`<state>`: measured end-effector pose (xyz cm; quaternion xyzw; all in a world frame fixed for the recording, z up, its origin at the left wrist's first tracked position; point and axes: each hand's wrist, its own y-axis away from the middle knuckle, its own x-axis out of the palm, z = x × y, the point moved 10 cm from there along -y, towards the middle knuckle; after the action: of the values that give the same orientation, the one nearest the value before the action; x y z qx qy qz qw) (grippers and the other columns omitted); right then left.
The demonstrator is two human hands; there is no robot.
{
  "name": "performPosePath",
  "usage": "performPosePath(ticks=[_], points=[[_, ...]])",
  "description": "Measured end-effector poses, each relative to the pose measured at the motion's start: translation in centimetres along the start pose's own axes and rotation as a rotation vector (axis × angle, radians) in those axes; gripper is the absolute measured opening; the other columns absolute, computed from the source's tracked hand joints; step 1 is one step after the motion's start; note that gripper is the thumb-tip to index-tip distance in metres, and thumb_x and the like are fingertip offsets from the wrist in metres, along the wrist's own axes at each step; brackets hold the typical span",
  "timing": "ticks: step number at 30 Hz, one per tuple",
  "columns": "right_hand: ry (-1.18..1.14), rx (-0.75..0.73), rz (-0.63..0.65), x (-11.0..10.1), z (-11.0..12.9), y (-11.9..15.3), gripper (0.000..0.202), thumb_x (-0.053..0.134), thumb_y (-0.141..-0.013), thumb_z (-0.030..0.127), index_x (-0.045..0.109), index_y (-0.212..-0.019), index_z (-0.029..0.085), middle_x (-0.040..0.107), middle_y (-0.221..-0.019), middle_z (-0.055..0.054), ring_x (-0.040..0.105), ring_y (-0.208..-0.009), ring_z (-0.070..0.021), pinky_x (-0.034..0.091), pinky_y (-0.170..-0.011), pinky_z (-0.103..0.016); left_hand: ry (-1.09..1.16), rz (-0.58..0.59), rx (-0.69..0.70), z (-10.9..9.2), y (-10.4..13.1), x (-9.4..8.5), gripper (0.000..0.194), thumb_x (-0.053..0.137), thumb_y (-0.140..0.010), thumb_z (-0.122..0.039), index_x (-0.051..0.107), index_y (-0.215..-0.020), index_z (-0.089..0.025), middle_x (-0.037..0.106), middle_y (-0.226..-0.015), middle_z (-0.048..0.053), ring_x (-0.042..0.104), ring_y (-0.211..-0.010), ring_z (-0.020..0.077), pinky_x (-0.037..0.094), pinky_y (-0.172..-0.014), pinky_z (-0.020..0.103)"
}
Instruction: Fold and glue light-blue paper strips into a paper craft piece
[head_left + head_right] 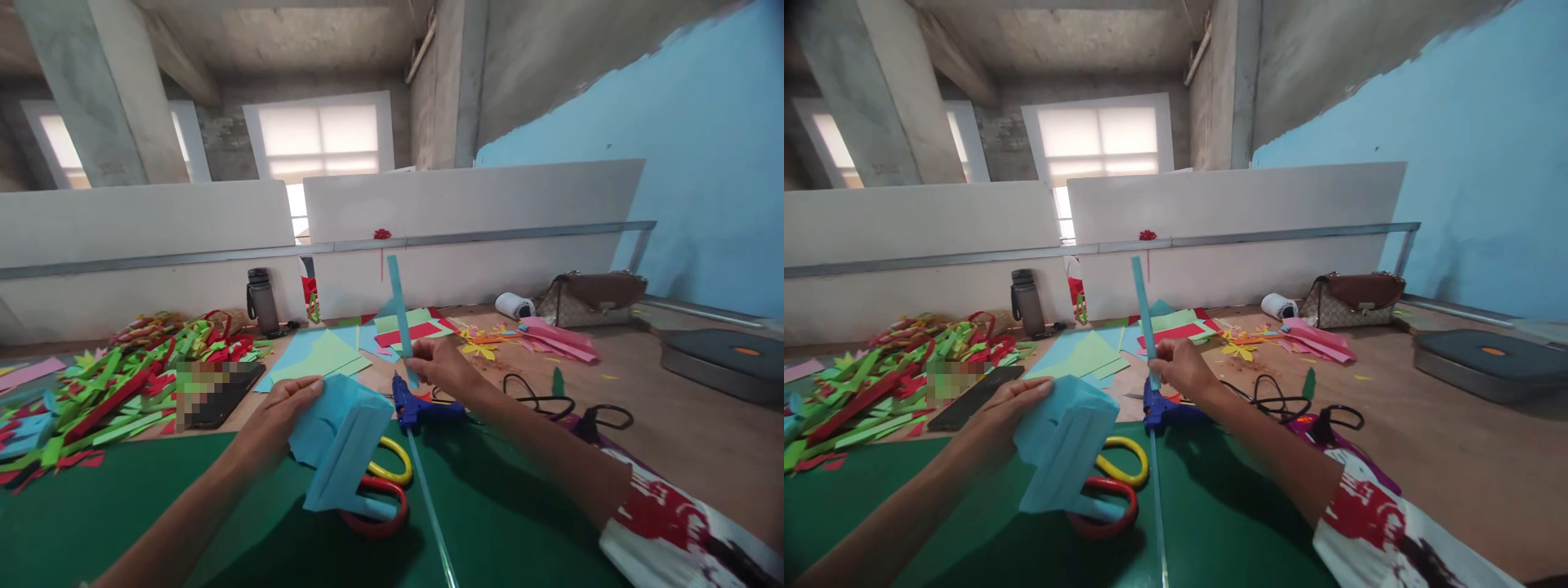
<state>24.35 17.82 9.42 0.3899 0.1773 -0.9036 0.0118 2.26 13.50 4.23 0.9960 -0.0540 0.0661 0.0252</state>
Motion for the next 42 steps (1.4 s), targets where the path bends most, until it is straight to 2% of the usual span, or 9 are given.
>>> performPosePath(ticks=[5, 9, 11, 16, 23, 29, 31, 37, 42], points=[[-0.330, 0.017, 0.145, 2.6, 0.5, 1.8, 0.007, 0.050, -0.068, 0.021, 0.048, -0.064, 0.017, 0.047, -0.051, 0.005, 0.046, -0.045, -0.0080, 0.037, -0.043, -0.019, 0.115, 0.047, -0.078, 0.8, 0.7, 1.7, 0.035, 0.075, -0.061, -0.034, 0.062, -0.087, -0.015, 0.062, -0.062, 0.000, 0.057, -0.055, 0.0138, 0.044, -0.051, 0.023], [-0.471, -0.008, 0.249, 4.3, 1.4, 2.8, 0.007, 0.056, -0.066, 0.021, 0.050, -0.064, 0.016, 0.048, -0.051, 0.006, 0.044, -0.045, -0.0070, 0.035, -0.043, -0.019, 0.141, 0.326, -0.106, -0.1, 2.3, 5.9, 0.046, 0.068, -0.065, -0.039, 0.065, -0.100, -0.011, 0.069, -0.082, 0.012, 0.064, -0.073, 0.0245, 0.048, -0.066, 0.031], [-0.508, -0.015, 0.296, 5.1, 1.8, 3.3, 0.009, 0.058, -0.067, 0.022, 0.053, -0.066, 0.015, 0.050, -0.052, 0.004, 0.044, -0.046, -0.0075, 0.036, -0.044, -0.019, 0.156, 0.367, -0.084, -0.6, 2.6, 6.7, 0.047, 0.065, -0.067, -0.041, 0.065, -0.102, -0.011, 0.069, -0.085, 0.013, 0.064, -0.077, 0.0265, 0.049, -0.068, 0.033], [-0.545, -0.040, 0.394, 6.4, 2.7, 4.4, 0.011, 0.060, -0.069, 0.024, 0.059, -0.067, 0.013, 0.055, -0.058, 0.002, 0.047, -0.050, -0.0084, 0.037, -0.046, -0.020, 0.230, 0.334, -0.076, -0.4, 2.2, 6.5, 0.039, 0.062, -0.067, -0.038, 0.066, -0.096, -0.013, 0.069, -0.089, 0.011, 0.063, -0.088, 0.0302, 0.049, -0.073, 0.036], [-0.568, -0.088, 0.446, 6.3, 4.3, 5.6, 0.009, 0.065, -0.067, 0.020, 0.061, -0.066, 0.013, 0.052, -0.059, 0.003, 0.046, -0.055, -0.0081, 0.037, -0.051, -0.020, 0.386, 0.252, -0.151, 1.2, 1.0, 5.4, 0.025, 0.063, -0.064, -0.029, 0.068, -0.083, -0.013, 0.070, -0.086, 0.009, 0.063, -0.084, 0.0261, 0.050, -0.077, 0.036], [-0.842, 0.010, 0.548, 7.1, 3.6, 5.5, 0.046, 0.047, -0.081, 0.056, 0.063, -0.084, 0.012, 0.054, -0.066, 0.000, 0.050, -0.055, -0.0079, 0.036, -0.048, -0.019, 0.445, 0.320, -0.173, 0.8, 1.1, 6.1, 0.024, 0.056, -0.071, -0.025, 0.071, -0.083, -0.011, 0.071, -0.091, 0.009, 0.065, -0.086, 0.0238, 0.053, -0.071, 0.029], [-0.899, 0.048, 0.608, 7.8, 3.3, 5.7, 0.053, 0.042, -0.082, 0.060, 0.064, -0.086, 0.012, 0.058, -0.070, -0.003, 0.054, -0.061, -0.0096, 0.037, -0.051, -0.020, 0.472, 0.346, -0.148, 0.3, 1.2, 6.4, 0.022, 0.054, -0.072, -0.022, 0.072, -0.079, -0.011, 0.071, -0.094, 0.009, 0.066, -0.087, 0.0232, 0.054, -0.070, 0.028], [-1.032, 0.004, 0.894, 9.3, 4.9, 7.8, 0.038, 0.062, -0.075, 0.049, 0.064, -0.079, 0.011, 0.059, -0.068, -0.001, 0.053, -0.061, -0.0080, 0.037, -0.055, -0.020, 0.512, 0.393, -0.110, 0.0, 1.1, 6.5, 0.025, 0.051, -0.076, -0.022, 0.073, -0.079, -0.010, 0.071, -0.094, 0.011, 0.066, -0.087, 0.0247, 0.054, -0.073, 0.033], [-1.043, 0.016, 0.906, 9.0, 4.7, 7.5, 0.030, 0.077, -0.056, 0.034, 0.061, -0.066, 0.010, 0.058, -0.059, 0.002, 0.050, -0.050, -0.0063, 0.039, -0.052, -0.020, 0.461, 0.423, -0.106, -0.3, 1.2, 6.6, 0.023, 0.055, -0.075, -0.025, 0.072, -0.079, -0.010, 0.071, -0.094, 0.010, 0.066, -0.084, 0.0229, 0.054, -0.070, 0.028]])
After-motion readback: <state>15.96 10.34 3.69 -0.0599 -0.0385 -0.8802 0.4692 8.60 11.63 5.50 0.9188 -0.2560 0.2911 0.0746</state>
